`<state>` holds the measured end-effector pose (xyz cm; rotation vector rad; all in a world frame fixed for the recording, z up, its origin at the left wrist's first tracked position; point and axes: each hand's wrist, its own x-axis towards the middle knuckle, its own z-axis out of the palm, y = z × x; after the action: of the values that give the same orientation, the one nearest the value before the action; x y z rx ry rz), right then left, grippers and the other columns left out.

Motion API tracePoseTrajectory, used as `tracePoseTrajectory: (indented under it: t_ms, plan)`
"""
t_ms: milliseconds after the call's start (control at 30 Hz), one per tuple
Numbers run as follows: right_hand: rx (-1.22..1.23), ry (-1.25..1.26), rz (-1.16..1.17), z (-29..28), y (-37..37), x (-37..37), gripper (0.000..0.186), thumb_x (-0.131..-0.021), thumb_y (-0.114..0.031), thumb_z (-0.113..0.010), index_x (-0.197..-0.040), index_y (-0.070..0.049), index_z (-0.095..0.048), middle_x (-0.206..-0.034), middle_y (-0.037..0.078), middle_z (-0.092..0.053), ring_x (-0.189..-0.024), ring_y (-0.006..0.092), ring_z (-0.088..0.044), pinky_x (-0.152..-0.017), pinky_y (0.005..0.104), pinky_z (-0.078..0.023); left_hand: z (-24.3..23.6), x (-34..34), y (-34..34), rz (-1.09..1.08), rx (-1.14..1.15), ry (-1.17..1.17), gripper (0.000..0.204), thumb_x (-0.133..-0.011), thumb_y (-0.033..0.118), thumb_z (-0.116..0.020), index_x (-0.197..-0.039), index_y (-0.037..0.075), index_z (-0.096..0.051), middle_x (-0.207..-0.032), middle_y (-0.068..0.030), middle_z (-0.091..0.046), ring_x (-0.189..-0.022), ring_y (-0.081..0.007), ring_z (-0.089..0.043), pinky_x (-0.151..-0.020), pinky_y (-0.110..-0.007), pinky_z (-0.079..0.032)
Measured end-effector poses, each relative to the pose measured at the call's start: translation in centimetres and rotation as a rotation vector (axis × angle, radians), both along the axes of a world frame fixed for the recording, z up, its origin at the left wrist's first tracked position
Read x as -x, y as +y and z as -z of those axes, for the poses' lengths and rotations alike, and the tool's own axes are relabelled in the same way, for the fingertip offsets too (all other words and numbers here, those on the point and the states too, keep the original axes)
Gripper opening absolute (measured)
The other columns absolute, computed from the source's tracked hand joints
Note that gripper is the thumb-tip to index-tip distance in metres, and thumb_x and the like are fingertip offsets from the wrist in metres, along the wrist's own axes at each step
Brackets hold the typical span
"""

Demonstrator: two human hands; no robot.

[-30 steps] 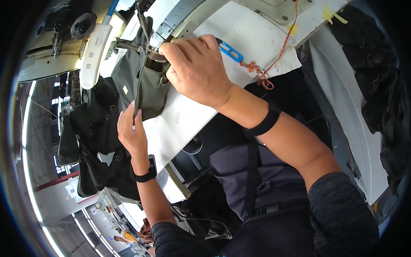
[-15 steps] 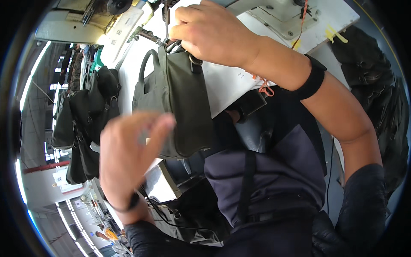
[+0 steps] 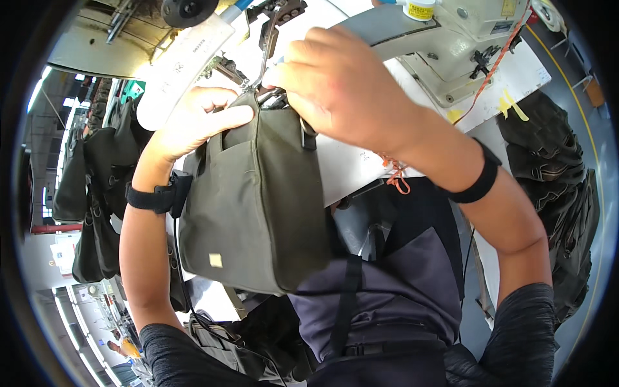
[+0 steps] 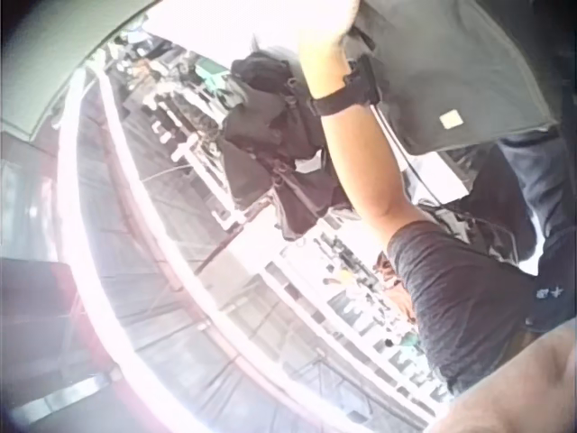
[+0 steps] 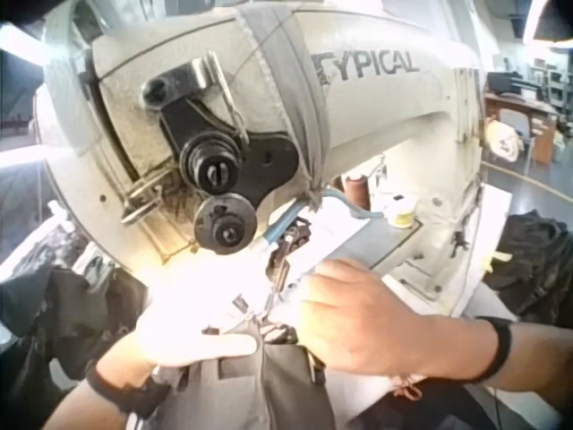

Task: The person operates an industrial sewing machine to stitch a zipper onto a dark green fabric bag. They guide the bag under the needle, sew along the zipper track, and use a utility knife to trim excess thread. The person handles multiple bags, moving finished items aside and positioning new ones for sewing.

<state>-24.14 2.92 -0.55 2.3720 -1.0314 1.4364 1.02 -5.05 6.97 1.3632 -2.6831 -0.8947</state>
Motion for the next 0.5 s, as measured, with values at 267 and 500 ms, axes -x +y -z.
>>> tracePoseTrajectory:
  t_ms: [267,500]
  plan:
    - [0.021,0.072,0.094,-1.3,-0.3,0.2,0.022,-0.081,-0.001,-0.073,-0.099,-0.012,-0.077,-0.091,0.002,-0.061,-0.088,0.0253,-0.059,-0.078,0.0399,-0.045,3.0,-1.3,0.1,-0.09,-0.24,0.225,0.022,-0.095,0.025,-0.078,-0.094,0.003,-0.079,-0.083,0.0037,-0.067,-0.08,-0.0054,-0.057,-0.074,-0.027,-0.046]
    - [-0.089,0.033,0.117,-1.4,1.1,1.1,0.029,-0.086,-0.005,-0.073,-0.114,-0.011,-0.076,-0.109,0.005,-0.066,-0.099,0.0282,-0.062,-0.087,0.0423,-0.047,1.6,-0.4,-0.7,0.012,-0.261,0.165,0.027,-0.096,0.031,-0.076,-0.087,0.006,-0.071,-0.076,0.0073,-0.054,-0.071,-0.0041,-0.046,-0.064,-0.024,-0.038]
